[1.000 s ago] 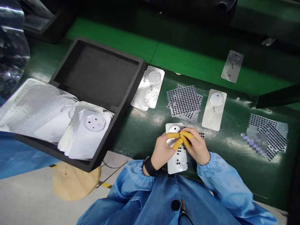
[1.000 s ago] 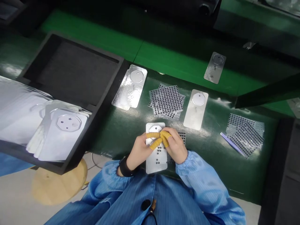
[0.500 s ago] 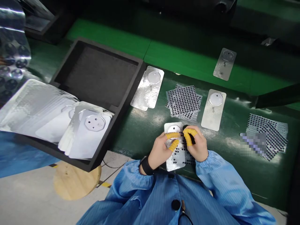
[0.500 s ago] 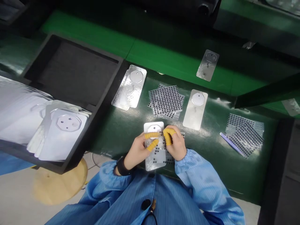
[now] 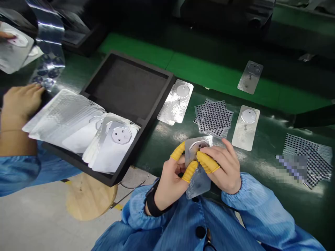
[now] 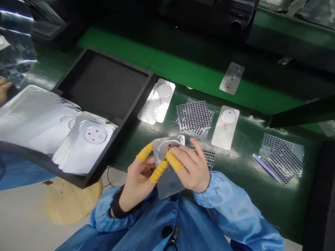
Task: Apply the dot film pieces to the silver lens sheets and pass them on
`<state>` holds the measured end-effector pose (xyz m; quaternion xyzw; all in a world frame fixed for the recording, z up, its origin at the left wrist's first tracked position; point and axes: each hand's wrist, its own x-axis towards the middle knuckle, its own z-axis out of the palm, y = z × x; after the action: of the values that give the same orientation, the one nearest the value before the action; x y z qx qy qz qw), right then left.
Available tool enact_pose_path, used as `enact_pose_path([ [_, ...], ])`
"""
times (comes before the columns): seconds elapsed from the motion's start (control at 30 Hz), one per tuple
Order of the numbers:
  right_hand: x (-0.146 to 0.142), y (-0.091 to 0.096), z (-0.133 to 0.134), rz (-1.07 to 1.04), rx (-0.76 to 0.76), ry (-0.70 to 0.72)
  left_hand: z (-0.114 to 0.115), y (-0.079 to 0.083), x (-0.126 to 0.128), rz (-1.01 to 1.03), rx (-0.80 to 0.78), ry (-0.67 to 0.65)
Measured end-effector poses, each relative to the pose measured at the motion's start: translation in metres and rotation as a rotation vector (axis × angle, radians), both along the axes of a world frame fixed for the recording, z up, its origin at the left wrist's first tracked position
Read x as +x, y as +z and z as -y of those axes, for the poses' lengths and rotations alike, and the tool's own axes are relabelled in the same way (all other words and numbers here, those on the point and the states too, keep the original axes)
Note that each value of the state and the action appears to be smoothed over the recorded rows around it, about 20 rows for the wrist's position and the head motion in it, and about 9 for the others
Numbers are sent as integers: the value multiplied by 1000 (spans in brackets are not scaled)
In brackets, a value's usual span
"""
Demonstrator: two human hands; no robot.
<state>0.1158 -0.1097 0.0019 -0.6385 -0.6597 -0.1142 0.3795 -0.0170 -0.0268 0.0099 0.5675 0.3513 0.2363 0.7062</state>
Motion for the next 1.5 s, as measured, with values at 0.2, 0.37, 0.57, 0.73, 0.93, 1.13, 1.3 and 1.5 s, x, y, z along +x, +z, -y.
enact_pose_path([
  [0.2,-3,1,11,63,-94,27,-1,4,-4,34,-23,-79],
  [0.37,-8,5,15,72,-150,7,-1,7,-5,20,-88,-103],
  [0.57,-7,6,13,49,-163,-3,-3,6,-7,-15,78,-147],
  [0.73,-8,4,16,-6,-212,3,-4,5,-9,-112,172,-212],
  [0.93,-34,-11,23,47,-272,-203,3,0,-8,-152,192,-156],
  [1.13,-18,-19,27,-222,-275,-20,3,-7,1,-64,4,-135],
  [1.3,-2,-12,26,-645,-227,6,-6,-9,10,110,-309,-145],
  [1.5,-13,-33,22,-903,-64,-46,3,-8,21,179,-359,-1],
])
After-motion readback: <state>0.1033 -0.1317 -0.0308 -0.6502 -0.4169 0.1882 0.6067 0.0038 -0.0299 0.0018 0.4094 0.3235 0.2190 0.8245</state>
